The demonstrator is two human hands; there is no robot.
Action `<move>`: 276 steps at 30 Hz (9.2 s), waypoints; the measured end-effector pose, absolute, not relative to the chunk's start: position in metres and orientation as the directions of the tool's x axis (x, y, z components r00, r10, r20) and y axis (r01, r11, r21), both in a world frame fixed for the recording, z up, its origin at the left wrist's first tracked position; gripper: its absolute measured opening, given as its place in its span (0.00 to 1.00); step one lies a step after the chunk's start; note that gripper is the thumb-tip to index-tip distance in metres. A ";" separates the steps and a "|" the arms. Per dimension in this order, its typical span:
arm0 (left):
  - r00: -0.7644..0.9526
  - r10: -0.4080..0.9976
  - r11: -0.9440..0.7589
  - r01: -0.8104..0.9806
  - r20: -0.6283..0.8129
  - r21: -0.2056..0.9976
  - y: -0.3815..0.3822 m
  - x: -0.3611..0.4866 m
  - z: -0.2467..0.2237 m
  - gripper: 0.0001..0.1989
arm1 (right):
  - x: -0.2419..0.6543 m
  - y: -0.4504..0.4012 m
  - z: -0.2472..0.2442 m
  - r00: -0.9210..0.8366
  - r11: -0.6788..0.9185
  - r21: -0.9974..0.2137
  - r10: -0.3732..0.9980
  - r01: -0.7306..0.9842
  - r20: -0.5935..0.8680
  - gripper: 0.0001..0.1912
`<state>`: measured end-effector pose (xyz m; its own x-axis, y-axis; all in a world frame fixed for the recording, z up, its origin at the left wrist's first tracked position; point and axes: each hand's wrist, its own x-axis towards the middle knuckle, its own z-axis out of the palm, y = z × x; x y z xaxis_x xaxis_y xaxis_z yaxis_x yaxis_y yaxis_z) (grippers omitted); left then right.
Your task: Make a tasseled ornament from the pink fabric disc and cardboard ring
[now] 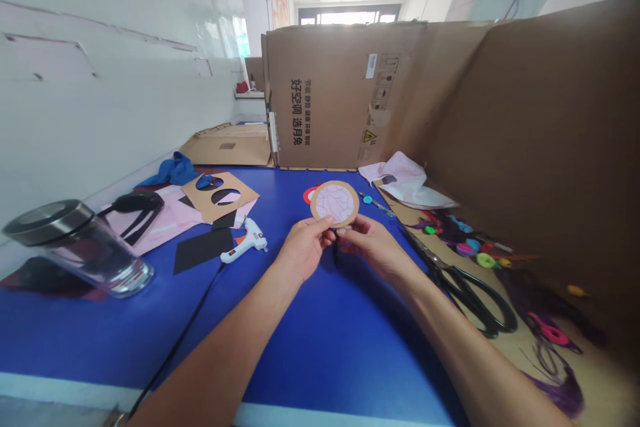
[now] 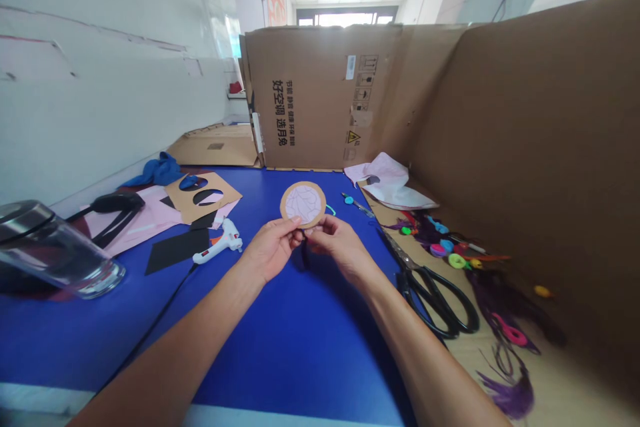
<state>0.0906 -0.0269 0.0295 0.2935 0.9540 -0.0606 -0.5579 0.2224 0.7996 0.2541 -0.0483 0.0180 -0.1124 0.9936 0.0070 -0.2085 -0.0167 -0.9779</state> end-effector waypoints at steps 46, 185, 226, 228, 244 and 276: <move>0.125 0.936 0.327 -0.651 -0.328 0.685 -0.015 0.085 0.026 0.04 | 0.252 -0.051 0.026 -0.074 -0.177 -0.873 0.984 -0.454 -0.160 0.17; 0.164 0.981 0.185 -0.601 -0.107 0.777 -0.026 0.095 0.020 0.10 | 0.233 -0.054 0.014 -0.041 -0.116 -0.927 0.993 -0.357 -0.109 0.23; 0.137 0.985 0.164 -0.572 -0.104 0.804 -0.025 0.098 0.013 0.10 | 0.230 -0.055 0.014 -0.020 -0.111 -0.933 0.994 -0.343 -0.111 0.23; 0.128 0.986 0.165 -0.573 -0.111 0.803 -0.025 0.099 0.013 0.09 | 0.230 -0.055 0.013 -0.020 -0.109 -0.933 0.994 -0.342 -0.109 0.23; 0.093 0.982 0.190 -0.510 -0.165 0.839 -0.018 0.092 0.009 0.08 | 0.229 -0.054 0.007 -0.100 -0.142 -0.954 0.988 -0.266 -0.119 0.23; 0.228 0.968 0.180 -0.337 -0.105 0.924 -0.022 0.089 0.021 0.05 | 0.252 -0.048 0.019 0.064 -0.031 -0.978 0.997 -0.209 -0.045 0.20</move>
